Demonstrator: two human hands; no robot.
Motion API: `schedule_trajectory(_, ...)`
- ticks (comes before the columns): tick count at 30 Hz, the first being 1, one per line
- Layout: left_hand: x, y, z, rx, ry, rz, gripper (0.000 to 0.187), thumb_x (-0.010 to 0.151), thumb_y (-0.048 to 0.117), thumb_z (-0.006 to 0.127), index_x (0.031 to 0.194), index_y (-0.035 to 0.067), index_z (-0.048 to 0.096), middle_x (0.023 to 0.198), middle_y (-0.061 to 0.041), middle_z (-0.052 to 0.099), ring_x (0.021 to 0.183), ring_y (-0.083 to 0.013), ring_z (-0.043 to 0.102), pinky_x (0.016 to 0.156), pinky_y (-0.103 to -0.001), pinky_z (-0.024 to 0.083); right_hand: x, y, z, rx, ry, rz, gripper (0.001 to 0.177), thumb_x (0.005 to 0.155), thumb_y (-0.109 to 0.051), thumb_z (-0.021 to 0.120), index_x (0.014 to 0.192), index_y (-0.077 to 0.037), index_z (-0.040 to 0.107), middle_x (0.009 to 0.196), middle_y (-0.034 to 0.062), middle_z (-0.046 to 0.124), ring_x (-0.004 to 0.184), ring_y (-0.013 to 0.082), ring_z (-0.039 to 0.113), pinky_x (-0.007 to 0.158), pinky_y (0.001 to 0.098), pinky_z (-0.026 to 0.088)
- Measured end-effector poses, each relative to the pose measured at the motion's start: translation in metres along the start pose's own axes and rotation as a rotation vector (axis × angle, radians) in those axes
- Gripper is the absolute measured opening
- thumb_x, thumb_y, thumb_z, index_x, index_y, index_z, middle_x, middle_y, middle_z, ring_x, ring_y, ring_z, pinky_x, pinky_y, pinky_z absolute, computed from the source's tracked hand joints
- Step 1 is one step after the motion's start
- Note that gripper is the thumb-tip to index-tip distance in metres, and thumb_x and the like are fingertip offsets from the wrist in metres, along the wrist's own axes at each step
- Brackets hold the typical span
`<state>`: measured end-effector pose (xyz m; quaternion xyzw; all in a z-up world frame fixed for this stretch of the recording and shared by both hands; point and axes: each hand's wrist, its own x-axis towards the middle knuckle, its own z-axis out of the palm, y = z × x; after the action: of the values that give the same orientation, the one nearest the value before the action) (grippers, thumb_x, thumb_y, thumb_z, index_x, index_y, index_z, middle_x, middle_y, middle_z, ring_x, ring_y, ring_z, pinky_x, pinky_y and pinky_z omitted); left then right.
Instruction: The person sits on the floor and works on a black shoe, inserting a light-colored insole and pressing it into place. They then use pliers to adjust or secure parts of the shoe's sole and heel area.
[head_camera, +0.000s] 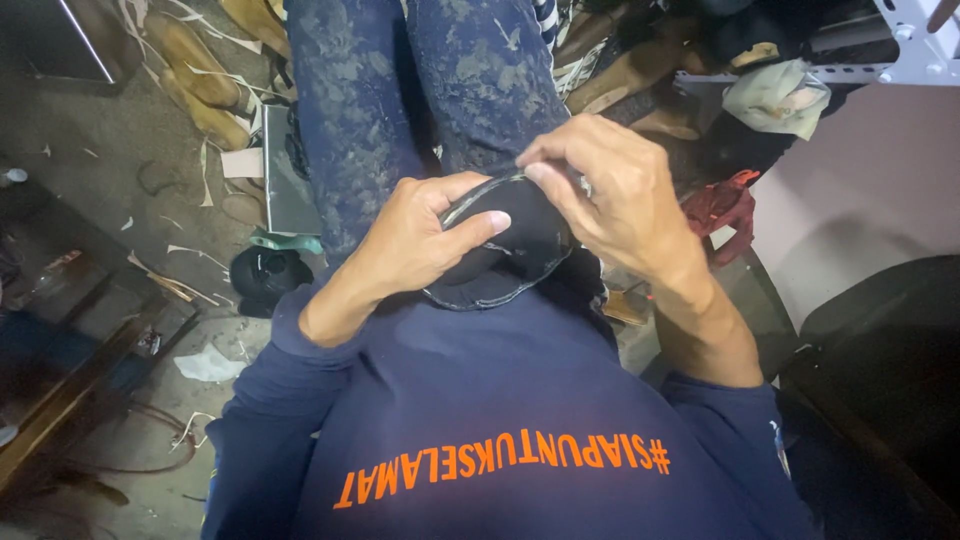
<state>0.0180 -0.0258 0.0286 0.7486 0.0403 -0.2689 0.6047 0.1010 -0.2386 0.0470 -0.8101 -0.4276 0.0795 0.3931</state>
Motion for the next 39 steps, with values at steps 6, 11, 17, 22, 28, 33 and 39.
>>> schedule_trajectory(6, -0.006, -0.003, 0.003, -0.055, 0.141, -0.044, 0.023, 0.099, 0.030, 0.061, 0.100, 0.011, 0.075, 0.077, 0.009, 0.066, 0.070, -0.0038, 0.057, 0.066, -0.024, 0.047, -0.014, -0.006, 0.004, 0.401, 0.238, 0.443, 0.036, 0.110, 0.004, 0.048, 0.146, -0.003, 0.050, 0.120, 0.0148, 0.061, 0.115, 0.0234, 0.063, 0.107, 0.0342, 0.058)
schedule_trajectory(11, -0.006, -0.018, 0.004, -0.006, 0.227, -0.009, 0.041, 0.107, 0.043, 0.046, 0.080, 0.013, 0.055, 0.068, 0.007, 0.049, 0.063, -0.0087, 0.047, 0.057, -0.029, 0.038, -0.030, -0.013, 0.032, 0.583, 0.028, 0.663, 0.086, 0.085, -0.034, 0.083, 0.153, -0.005, 0.039, 0.159, 0.0149, 0.047, 0.145, 0.0248, 0.051, 0.124, 0.0368, 0.041)
schedule_trajectory(17, -0.005, -0.045, 0.006, -0.176, 0.271, 0.126, 0.029, 0.110, 0.024, 0.053, 0.093, 0.010, 0.073, 0.057, -0.007, 0.062, 0.060, -0.0093, 0.054, 0.055, -0.027, 0.050, -0.052, 0.008, 0.064, 0.656, 0.227, 0.777, 0.006, 0.094, -0.016, 0.081, 0.097, -0.010, 0.079, 0.065, 0.0030, 0.071, 0.058, 0.0029, 0.058, 0.052, 0.0181, 0.050)
schedule_trajectory(22, -0.002, 0.001, -0.007, -0.164, 0.209, 0.210, 0.016, 0.093, 0.021, 0.079, 0.093, 0.007, 0.071, 0.059, -0.010, 0.065, 0.058, -0.0135, 0.058, 0.053, -0.029, 0.050, -0.040, -0.002, 0.045, 0.595, 0.167, 0.700, 0.019, 0.090, -0.018, 0.085, 0.106, -0.010, 0.078, 0.079, 0.0057, 0.076, 0.074, 0.0071, 0.065, 0.070, 0.0248, 0.057)
schedule_trajectory(28, -0.006, 0.003, 0.000, -0.089, 0.290, 0.287, 0.018, 0.096, 0.017, 0.074, 0.081, 0.008, 0.070, 0.050, -0.008, 0.061, 0.047, -0.0142, 0.058, 0.043, -0.026, 0.045, -0.027, -0.009, 0.044, 0.464, 0.207, 0.564, 0.008, 0.094, -0.017, 0.083, 0.095, -0.011, 0.079, 0.066, 0.0058, 0.070, 0.061, 0.0097, 0.062, 0.059, 0.0257, 0.054)
schedule_trajectory(33, -0.005, 0.002, 0.006, -0.085, 0.270, 0.272, 0.027, 0.102, 0.016, 0.067, 0.075, 0.010, 0.069, 0.045, -0.005, 0.059, 0.041, -0.0127, 0.055, 0.040, -0.023, 0.043, -0.027, -0.009, 0.044, 0.438, 0.266, 0.505, 0.009, 0.096, -0.013, 0.081, 0.089, -0.009, 0.079, 0.062, 0.0064, 0.068, 0.056, 0.0133, 0.062, 0.056, 0.0250, 0.052)
schedule_trajectory(39, -0.024, 0.003, -0.014, -0.190, 0.450, 0.482, 0.019, 0.103, 0.018, 0.062, 0.100, 0.003, 0.073, 0.067, -0.016, 0.071, 0.060, -0.0185, 0.067, 0.052, -0.035, 0.055, -0.030, -0.021, 0.058, 1.152, 0.362, 0.455, 0.067, 0.108, -0.054, 0.048, 0.148, 0.000, 0.050, 0.135, 0.0168, 0.065, 0.127, 0.0221, 0.061, 0.111, 0.0355, 0.049)
